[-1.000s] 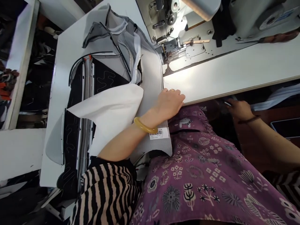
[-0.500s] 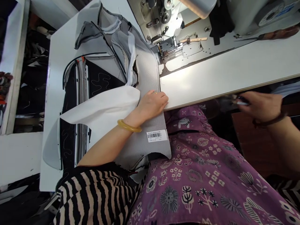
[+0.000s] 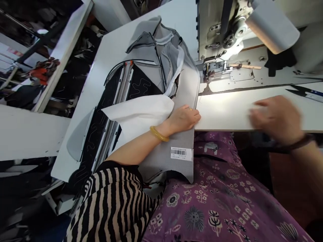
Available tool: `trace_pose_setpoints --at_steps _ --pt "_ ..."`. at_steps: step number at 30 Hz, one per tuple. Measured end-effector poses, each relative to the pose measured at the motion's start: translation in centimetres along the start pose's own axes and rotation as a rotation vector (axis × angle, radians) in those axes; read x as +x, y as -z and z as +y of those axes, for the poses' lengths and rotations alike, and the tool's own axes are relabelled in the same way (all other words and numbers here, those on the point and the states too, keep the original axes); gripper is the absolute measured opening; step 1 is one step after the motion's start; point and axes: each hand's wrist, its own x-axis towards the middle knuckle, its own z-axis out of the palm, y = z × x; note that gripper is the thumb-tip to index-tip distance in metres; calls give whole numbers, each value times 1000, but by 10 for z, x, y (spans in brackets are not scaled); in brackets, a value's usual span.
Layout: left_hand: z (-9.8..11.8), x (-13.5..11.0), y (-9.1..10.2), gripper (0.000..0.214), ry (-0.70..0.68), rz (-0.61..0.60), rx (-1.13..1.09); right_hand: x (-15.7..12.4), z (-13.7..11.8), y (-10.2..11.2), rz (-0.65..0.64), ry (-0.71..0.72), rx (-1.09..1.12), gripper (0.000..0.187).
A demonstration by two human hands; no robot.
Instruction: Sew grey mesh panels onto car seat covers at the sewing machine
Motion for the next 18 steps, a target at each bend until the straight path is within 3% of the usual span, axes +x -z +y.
trace_pose_setpoints --at_steps 3,6,8,13,16,18 --pt "-1 -1 -3 29 -5 49 -18 17 -70 -23 -88 208 124 27" --pt "-1 0 -7 28 -12 93 -87 39 -121 -32 -90 196 94 27" --pt "-1 1 -11 26 -3 126 -160 52 -138 -32 -132 169 36 24" --pt "-1 2 -19 17 158 356 -544 67 -137 -30 -221 168 -35 26" --pt "0 6 -18 12 312 499 -819 62 -125 -29 -147 181 57 25" --pt "1 12 -14 24 368 566 -1014 56 -120 -26 -70 219 135 24"
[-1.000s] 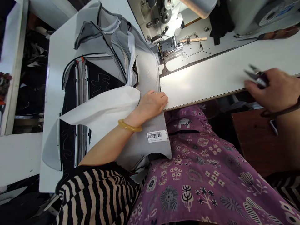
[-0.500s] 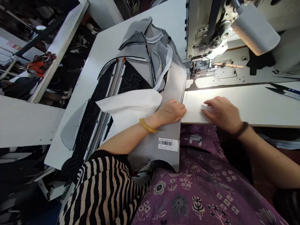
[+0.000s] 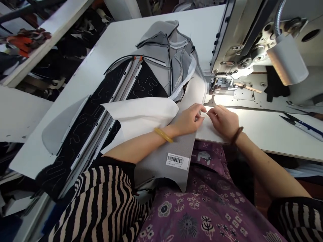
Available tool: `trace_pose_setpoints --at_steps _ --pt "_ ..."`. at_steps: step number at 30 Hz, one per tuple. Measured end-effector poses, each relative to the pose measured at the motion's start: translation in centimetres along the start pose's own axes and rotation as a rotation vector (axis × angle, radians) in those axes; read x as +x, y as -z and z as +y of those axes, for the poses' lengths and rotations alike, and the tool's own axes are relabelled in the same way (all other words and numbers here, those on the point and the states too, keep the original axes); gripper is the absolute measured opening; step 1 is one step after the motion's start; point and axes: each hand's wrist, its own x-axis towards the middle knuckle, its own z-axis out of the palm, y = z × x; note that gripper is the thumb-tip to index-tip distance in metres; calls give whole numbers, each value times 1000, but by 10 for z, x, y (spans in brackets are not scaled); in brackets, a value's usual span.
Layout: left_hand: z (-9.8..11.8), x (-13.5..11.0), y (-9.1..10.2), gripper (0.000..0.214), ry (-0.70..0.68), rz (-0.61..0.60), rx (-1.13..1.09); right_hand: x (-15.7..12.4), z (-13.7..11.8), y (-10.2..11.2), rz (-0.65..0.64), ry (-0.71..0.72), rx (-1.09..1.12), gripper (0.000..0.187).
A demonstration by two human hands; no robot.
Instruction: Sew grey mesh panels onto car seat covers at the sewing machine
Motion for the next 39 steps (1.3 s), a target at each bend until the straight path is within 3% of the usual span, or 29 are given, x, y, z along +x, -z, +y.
trace_pose_setpoints --at_steps 3,5,7,10,15,20,24,27,30,35,39 --pt "5 10 -4 26 40 -19 -183 -11 2 5 114 72 127 27" --pt "8 16 -5 10 48 -40 -176 -15 2 9 187 85 222 26" --pt "11 19 -4 9 70 -37 -137 -17 4 12 226 66 303 23" --pt "15 18 -2 8 97 -17 -169 -15 4 17 217 43 378 21" --pt "19 17 -2 8 108 -35 -409 -15 2 22 238 46 370 22" --pt "20 21 0 13 122 -13 -344 -14 4 23 234 59 367 22" --pt "15 35 6 10 155 66 -303 11 17 19 147 68 264 25" --pt "7 55 13 13 214 185 -236 41 27 10 -24 117 -7 41" --pt "-1 80 17 16 291 231 -333 59 31 4 -204 144 -254 50" --pt "-13 120 13 18 373 238 -406 50 26 4 -284 128 -359 47" --pt "-16 135 13 23 405 213 -454 47 25 7 -329 89 -349 47"
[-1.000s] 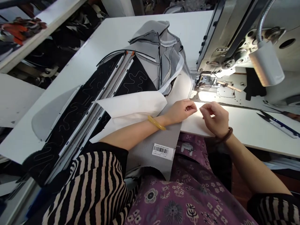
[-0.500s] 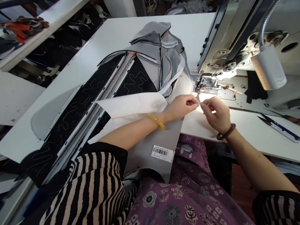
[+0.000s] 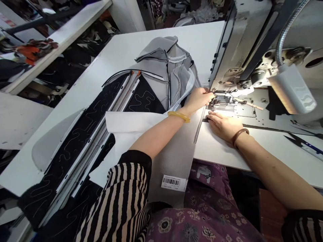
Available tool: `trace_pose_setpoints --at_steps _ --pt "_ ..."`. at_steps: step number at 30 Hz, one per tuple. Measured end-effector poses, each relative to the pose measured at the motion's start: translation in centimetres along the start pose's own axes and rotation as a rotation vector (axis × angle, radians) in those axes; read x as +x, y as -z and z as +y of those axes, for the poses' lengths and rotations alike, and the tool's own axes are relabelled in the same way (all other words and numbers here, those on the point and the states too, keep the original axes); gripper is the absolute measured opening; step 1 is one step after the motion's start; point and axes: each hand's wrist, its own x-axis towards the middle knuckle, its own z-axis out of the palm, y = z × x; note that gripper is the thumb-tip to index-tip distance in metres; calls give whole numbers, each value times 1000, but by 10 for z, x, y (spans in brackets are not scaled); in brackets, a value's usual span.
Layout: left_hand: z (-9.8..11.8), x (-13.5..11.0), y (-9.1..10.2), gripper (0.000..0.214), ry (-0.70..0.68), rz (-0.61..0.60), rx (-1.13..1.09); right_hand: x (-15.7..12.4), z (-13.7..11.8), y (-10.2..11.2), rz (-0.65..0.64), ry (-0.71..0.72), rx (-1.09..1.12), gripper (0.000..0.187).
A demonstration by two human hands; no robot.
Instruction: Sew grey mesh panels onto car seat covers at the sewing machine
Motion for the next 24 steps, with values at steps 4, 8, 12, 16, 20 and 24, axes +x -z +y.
trace_pose_setpoints --at_steps 4,8,12,16,20,24 --pt "-1 3 2 23 -69 -19 65 4 5 -1 1 20 18 46" --pt "-6 6 3 22 -85 -20 92 4 7 -3 29 43 37 45" --pt "-9 8 2 22 -65 -31 88 4 6 -3 32 35 42 44" --pt "-7 9 1 18 -23 -37 104 4 6 -2 28 26 37 45" --pt "-6 9 0 18 -21 -42 110 4 8 -6 48 44 46 45" --pt "-4 8 0 16 -1 -43 124 2 9 -10 172 115 103 40"
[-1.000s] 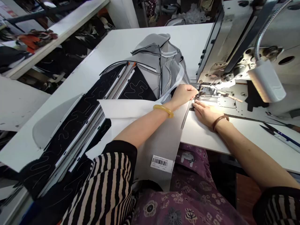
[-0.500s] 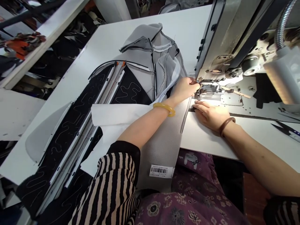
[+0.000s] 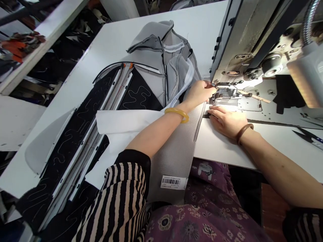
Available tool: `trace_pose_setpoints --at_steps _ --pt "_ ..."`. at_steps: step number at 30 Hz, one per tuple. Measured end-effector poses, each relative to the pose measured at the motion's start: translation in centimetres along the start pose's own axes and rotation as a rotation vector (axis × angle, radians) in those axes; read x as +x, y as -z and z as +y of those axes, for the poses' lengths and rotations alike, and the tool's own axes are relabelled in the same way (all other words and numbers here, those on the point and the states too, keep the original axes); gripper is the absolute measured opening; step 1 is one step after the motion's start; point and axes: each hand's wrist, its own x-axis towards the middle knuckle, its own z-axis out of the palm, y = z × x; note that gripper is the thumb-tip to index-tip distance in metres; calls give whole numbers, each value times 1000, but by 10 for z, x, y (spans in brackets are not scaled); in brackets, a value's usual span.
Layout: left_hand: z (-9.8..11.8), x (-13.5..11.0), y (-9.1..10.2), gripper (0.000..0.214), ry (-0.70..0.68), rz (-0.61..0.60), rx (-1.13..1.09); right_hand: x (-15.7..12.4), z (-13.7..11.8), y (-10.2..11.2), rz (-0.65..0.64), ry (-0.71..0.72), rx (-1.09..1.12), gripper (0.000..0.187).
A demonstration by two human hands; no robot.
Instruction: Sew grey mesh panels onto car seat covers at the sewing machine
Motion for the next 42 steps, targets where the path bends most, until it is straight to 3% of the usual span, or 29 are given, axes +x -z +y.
trace_pose_setpoints --at_steps 3,6,9,12,18,22,26,30,37,42 --pt "2 -1 -1 13 11 7 -3 0 3 1 229 9 92 36" --pt "3 -2 -3 13 10 5 -28 6 10 3 482 -112 247 29" --pt "2 -1 -3 16 1 7 -30 14 18 1 587 -248 467 22" --pt "1 -1 1 19 4 -31 -39 18 19 -1 595 -273 554 20" --pt "8 -9 13 20 50 -356 29 15 10 5 502 -348 713 26" --pt "9 -13 14 20 36 -368 23 14 8 8 380 -359 714 29" --pt "8 -13 13 19 44 -352 14 15 10 7 426 -298 653 21" --pt "7 -14 12 22 26 -279 -26 16 10 7 423 -298 648 20" --pt "-3 -9 2 18 -86 104 -113 16 9 8 372 -425 677 15" --pt "-10 -6 -4 17 -154 178 -36 17 7 7 308 -459 601 11"
